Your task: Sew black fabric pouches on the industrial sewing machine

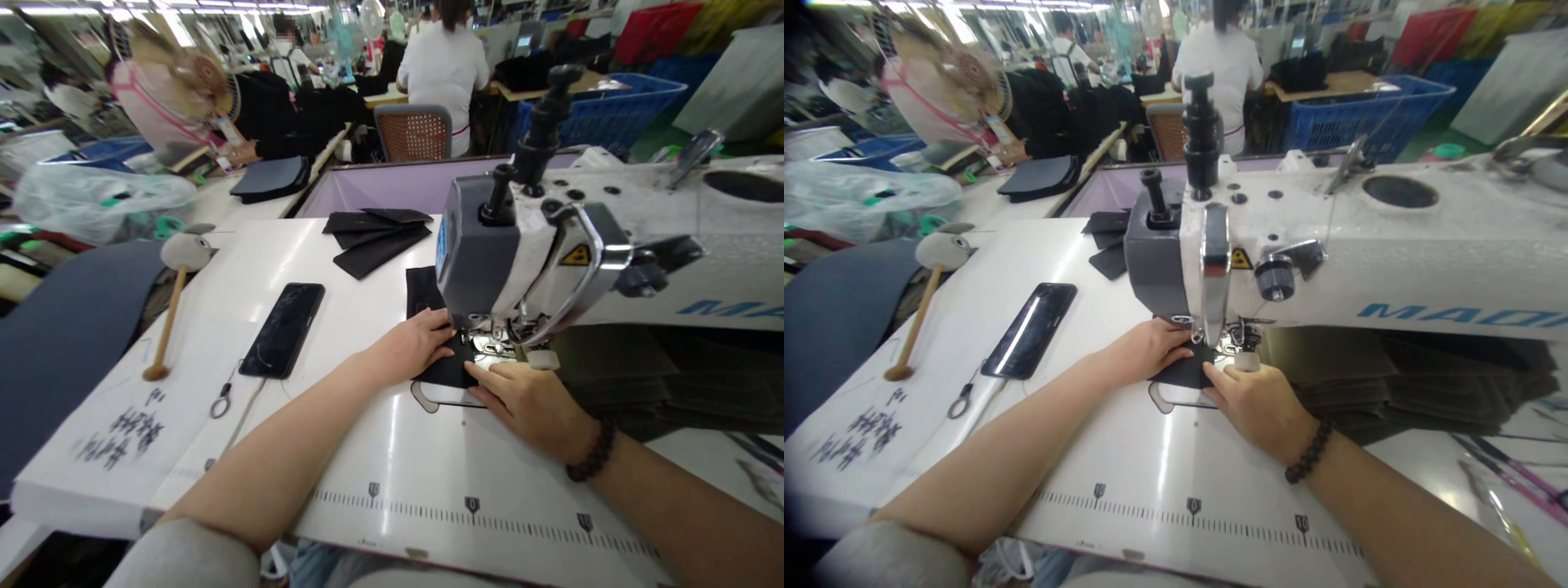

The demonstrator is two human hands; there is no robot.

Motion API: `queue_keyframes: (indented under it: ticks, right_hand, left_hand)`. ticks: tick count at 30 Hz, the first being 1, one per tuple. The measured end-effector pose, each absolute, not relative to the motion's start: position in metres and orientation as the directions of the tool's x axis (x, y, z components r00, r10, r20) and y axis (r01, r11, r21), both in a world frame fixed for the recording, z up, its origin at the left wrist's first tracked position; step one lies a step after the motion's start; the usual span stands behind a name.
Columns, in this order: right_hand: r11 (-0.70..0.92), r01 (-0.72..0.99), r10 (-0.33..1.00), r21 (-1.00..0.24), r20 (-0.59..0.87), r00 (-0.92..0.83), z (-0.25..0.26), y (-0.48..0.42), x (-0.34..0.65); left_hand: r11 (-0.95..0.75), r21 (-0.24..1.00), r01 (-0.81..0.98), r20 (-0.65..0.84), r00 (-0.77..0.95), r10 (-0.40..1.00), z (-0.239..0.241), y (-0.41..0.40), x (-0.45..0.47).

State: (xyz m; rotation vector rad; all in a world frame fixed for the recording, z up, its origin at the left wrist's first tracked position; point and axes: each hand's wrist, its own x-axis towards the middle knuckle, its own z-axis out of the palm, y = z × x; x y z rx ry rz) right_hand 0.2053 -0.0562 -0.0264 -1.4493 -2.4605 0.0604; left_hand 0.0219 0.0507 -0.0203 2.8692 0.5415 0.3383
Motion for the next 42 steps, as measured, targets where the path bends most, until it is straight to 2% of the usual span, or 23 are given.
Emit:
queue_keyframes:
  ticks: [3,7,13,19,28,33,42]
  right_hand:
    - [0.553,0.812,0.828,-0.189,0.239,-0.508,-0.024,-0.058,0.209]
    - [0.596,0.783,0.798,-0.182,0.250,-0.549,-0.021,-0.060,0.212]
    - [0.565,0.811,0.817,-0.151,0.238,-0.525,-0.025,-0.058,0.212]
    - [0.490,0.851,0.866,-0.189,0.216,-0.450,-0.032,-0.055,0.212]
    - [0.429,0.888,0.900,-0.167,0.167,-0.403,-0.037,-0.050,0.209]
    - [0.418,0.892,0.907,-0.174,0.141,-0.397,-0.037,-0.050,0.209]
    - [0.420,0.888,0.905,-0.184,0.152,-0.397,-0.036,-0.051,0.208]
  left_hand:
    - [-0.946,0.221,0.237,0.213,0.935,0.284,-0.014,0.040,0.019]
    - [-0.967,0.238,0.089,0.143,0.982,0.125,-0.004,0.026,0.017]
    - [-0.946,0.284,0.157,0.123,0.972,0.198,-0.004,0.030,0.018]
    - [-0.935,0.297,0.193,0.132,0.962,0.241,-0.006,0.037,0.021]
    - [-0.929,0.299,0.220,0.204,0.936,0.287,-0.017,0.048,0.023]
    - [-0.922,0.303,0.240,0.245,0.916,0.319,-0.022,0.052,0.024]
    - [-0.920,0.284,0.272,0.206,0.919,0.335,-0.018,0.054,0.025]
